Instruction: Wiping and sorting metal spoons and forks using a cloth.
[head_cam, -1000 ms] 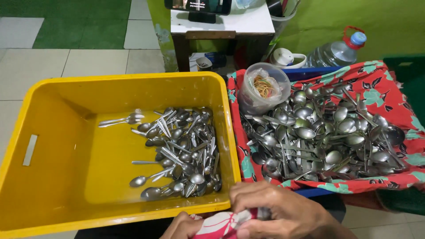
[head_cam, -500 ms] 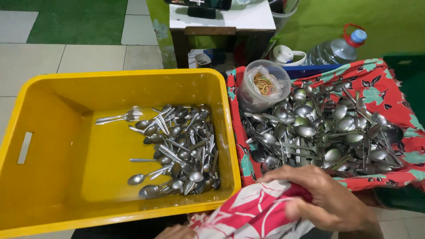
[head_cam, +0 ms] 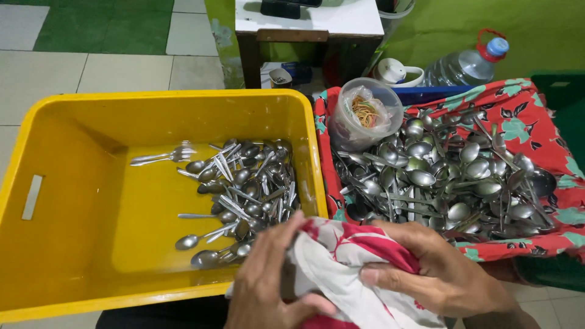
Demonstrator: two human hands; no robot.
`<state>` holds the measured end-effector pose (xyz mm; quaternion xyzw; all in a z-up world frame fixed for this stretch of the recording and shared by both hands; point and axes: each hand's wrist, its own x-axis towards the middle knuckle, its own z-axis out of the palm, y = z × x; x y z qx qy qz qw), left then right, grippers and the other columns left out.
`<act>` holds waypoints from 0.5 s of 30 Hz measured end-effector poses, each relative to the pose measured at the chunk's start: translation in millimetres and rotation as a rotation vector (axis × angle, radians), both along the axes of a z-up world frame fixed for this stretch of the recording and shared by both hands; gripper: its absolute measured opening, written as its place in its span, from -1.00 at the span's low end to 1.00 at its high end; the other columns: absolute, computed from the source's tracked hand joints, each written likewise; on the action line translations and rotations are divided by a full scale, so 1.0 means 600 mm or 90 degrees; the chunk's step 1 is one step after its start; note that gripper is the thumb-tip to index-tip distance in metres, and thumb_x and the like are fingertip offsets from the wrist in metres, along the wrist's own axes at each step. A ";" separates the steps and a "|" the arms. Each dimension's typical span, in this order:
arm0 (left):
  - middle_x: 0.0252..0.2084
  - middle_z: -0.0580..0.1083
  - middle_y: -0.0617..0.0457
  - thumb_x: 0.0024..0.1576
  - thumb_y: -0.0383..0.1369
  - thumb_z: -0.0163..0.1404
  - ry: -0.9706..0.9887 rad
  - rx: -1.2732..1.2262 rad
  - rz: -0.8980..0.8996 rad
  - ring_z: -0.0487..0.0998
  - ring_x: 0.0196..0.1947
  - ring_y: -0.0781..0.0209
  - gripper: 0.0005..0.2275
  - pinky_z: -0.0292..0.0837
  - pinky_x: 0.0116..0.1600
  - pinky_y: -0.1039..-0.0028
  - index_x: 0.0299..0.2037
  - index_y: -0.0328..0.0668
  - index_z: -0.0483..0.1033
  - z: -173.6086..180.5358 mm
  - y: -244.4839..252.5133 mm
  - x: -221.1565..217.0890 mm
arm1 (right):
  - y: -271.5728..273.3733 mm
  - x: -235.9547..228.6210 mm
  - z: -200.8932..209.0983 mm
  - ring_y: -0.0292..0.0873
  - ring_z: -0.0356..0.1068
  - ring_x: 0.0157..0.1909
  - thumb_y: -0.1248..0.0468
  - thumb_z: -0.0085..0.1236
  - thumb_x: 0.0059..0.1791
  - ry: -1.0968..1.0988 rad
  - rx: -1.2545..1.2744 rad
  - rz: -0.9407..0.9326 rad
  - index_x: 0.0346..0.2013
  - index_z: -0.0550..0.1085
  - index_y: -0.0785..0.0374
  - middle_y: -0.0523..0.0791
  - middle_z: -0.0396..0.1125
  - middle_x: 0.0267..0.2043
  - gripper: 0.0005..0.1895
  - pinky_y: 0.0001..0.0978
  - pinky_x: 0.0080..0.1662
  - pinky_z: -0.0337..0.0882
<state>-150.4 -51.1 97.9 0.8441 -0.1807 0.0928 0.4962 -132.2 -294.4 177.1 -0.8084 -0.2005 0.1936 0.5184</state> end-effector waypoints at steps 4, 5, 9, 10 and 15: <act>-0.40 0.46 0.02 0.01 -0.43 0.11 -0.007 -0.127 -0.155 0.41 -0.44 0.16 -0.88 0.36 -0.29 0.43 -0.33 -0.29 0.47 0.010 -0.016 -0.004 | -0.001 0.030 -0.007 -0.31 0.34 -0.49 0.45 0.23 -0.22 -0.016 0.048 0.032 -0.17 0.59 0.29 -0.20 0.50 -0.44 -0.68 -0.49 -0.42 0.30; -0.40 0.46 0.02 0.01 -0.43 0.11 -0.007 -0.127 -0.155 0.41 -0.44 0.16 -0.88 0.36 -0.29 0.43 -0.33 -0.29 0.47 0.003 -0.012 -0.006 | -0.010 0.042 -0.018 -0.31 0.34 -0.49 0.45 0.23 -0.22 -0.017 0.048 0.032 -0.17 0.59 0.29 -0.20 0.50 -0.44 -0.68 -0.49 -0.42 0.30; -0.55 0.35 0.09 0.13 -0.34 0.08 0.059 -0.150 -0.104 0.32 -0.54 0.26 -0.78 0.26 -0.41 0.45 -0.54 -0.25 0.47 0.001 -0.009 -0.012 | -0.022 0.074 -0.035 -0.35 0.20 -0.63 0.36 0.25 -0.14 -0.005 -0.005 0.048 -0.24 0.62 0.30 -0.21 0.44 -0.57 -0.81 -0.48 -0.60 0.16; -0.54 0.35 0.08 0.13 -0.38 0.03 0.096 -0.138 -0.066 0.33 -0.55 0.27 -0.81 0.25 -0.44 0.45 -0.52 -0.28 0.51 0.008 -0.010 -0.014 | -0.019 0.077 -0.034 -0.34 0.27 -0.61 0.34 0.21 -0.12 0.001 -0.018 0.073 -0.21 0.60 0.29 -0.19 0.49 -0.53 -0.80 -0.50 -0.59 0.22; -0.44 0.53 0.03 0.14 -0.33 -0.07 0.159 -0.104 -0.028 0.47 -0.54 0.19 -0.82 0.41 -0.38 0.40 -0.29 -0.24 0.57 0.038 -0.004 0.004 | 0.008 0.078 -0.021 0.03 0.37 0.24 0.06 0.15 -0.08 -0.143 0.045 0.144 0.15 0.39 0.33 0.05 0.31 0.25 -0.41 -0.06 0.21 0.38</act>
